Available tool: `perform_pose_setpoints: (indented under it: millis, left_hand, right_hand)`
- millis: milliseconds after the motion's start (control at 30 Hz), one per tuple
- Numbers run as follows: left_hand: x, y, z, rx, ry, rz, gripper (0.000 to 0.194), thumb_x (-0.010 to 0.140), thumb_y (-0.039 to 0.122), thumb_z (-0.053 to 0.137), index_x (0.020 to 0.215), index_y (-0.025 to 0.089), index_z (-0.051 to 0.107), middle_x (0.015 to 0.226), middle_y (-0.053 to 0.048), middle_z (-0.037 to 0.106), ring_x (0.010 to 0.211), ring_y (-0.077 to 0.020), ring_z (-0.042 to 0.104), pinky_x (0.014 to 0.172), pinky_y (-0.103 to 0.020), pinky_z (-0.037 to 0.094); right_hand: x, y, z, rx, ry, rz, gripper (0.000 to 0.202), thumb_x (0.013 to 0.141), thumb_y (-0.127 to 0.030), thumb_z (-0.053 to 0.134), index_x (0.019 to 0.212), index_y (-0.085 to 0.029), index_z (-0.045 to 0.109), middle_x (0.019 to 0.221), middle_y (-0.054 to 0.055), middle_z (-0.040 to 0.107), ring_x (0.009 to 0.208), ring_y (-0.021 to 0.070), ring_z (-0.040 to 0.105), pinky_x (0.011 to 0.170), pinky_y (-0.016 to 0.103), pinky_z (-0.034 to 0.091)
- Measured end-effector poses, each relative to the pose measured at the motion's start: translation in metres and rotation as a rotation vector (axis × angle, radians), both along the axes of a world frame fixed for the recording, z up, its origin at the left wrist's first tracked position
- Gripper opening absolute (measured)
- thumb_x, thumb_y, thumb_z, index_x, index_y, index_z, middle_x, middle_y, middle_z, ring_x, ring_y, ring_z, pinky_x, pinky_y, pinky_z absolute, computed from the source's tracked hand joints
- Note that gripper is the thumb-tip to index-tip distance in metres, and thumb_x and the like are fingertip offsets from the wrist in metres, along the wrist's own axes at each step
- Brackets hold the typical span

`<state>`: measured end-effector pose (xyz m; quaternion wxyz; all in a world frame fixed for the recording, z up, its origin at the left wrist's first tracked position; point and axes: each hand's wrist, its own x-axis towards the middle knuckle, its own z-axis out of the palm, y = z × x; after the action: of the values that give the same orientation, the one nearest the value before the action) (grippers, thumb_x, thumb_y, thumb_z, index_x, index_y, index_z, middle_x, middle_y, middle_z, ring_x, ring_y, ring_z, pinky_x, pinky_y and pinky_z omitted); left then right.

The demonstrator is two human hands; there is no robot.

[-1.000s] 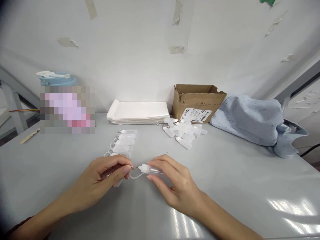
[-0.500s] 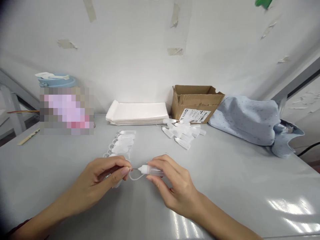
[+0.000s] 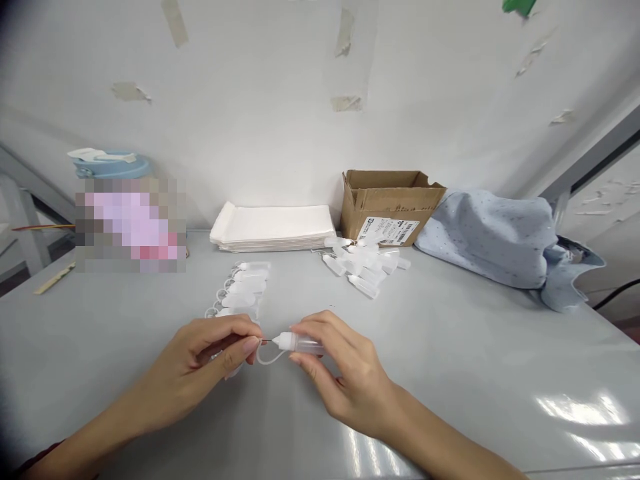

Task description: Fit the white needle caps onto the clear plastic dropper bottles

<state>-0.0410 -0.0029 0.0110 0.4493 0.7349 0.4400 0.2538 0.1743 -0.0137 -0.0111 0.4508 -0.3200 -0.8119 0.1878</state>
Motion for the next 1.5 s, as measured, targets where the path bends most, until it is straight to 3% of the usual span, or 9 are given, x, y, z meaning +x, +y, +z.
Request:
perform_pose_setpoints:
  millis: [367, 667, 800, 1000, 1500]
  left_hand:
    - [0.002, -0.001, -0.003, 0.051, 0.061, -0.014, 0.027, 0.092, 0.032, 0.042, 0.076, 0.018, 0.06, 0.068, 0.001, 0.056, 0.063, -0.0111, 0.049, 0.053, -0.02, 0.036]
    - [0.005, -0.003, -0.011, 0.251, 0.131, -0.06, 0.025, 0.092, 0.024, 0.04, 0.076, 0.018, 0.059, 0.061, 0.002, 0.051, 0.056, -0.0101, 0.044, 0.051, -0.02, 0.034]
    - [0.003, -0.004, -0.016, 0.324, 0.136, -0.077, 0.021, 0.092, 0.02, 0.04, 0.083, 0.018, 0.059, 0.064, 0.002, 0.049, 0.056, -0.0101, 0.044, 0.051, -0.02, 0.034]
    - [0.001, -0.004, -0.008, 0.366, 0.106, -0.072, 0.015, 0.09, 0.018, 0.046, 0.096, 0.019, 0.059, 0.072, 0.001, 0.056, 0.059, -0.0101, 0.048, 0.056, -0.021, 0.039]
    - [0.004, -0.008, -0.021, 0.405, 0.033, -0.113, 0.017, 0.09, 0.012, 0.043, 0.085, 0.017, 0.059, 0.065, 0.002, 0.05, 0.056, -0.0089, 0.045, 0.053, -0.019, 0.035]
  right_hand:
    - [0.0, -0.001, -0.002, 0.053, -0.016, 0.01, 0.03, 0.084, -0.004, 0.055, 0.112, -0.014, 0.057, 0.089, 0.01, 0.063, 0.08, 0.0187, 0.062, 0.063, 0.029, 0.056]
    - [-0.001, -0.003, -0.008, 0.059, -0.034, 0.022, 0.028, 0.086, -0.006, 0.051, 0.111, -0.016, 0.056, 0.09, 0.01, 0.064, 0.08, 0.0195, 0.064, 0.064, 0.03, 0.056]
    - [-0.002, -0.003, -0.011, 0.052, -0.041, 0.036, 0.028, 0.085, -0.005, 0.051, 0.111, -0.016, 0.055, 0.09, 0.011, 0.063, 0.081, 0.0198, 0.063, 0.064, 0.03, 0.056]
    - [-0.001, -0.001, -0.008, 0.07, -0.014, -0.001, 0.027, 0.084, -0.005, 0.053, 0.109, -0.016, 0.055, 0.09, 0.01, 0.062, 0.082, 0.019, 0.063, 0.064, 0.029, 0.056]
    - [-0.002, -0.002, -0.02, 0.058, -0.062, 0.079, 0.027, 0.085, -0.002, 0.049, 0.109, -0.016, 0.05, 0.091, 0.009, 0.059, 0.08, 0.0177, 0.06, 0.064, 0.028, 0.053]
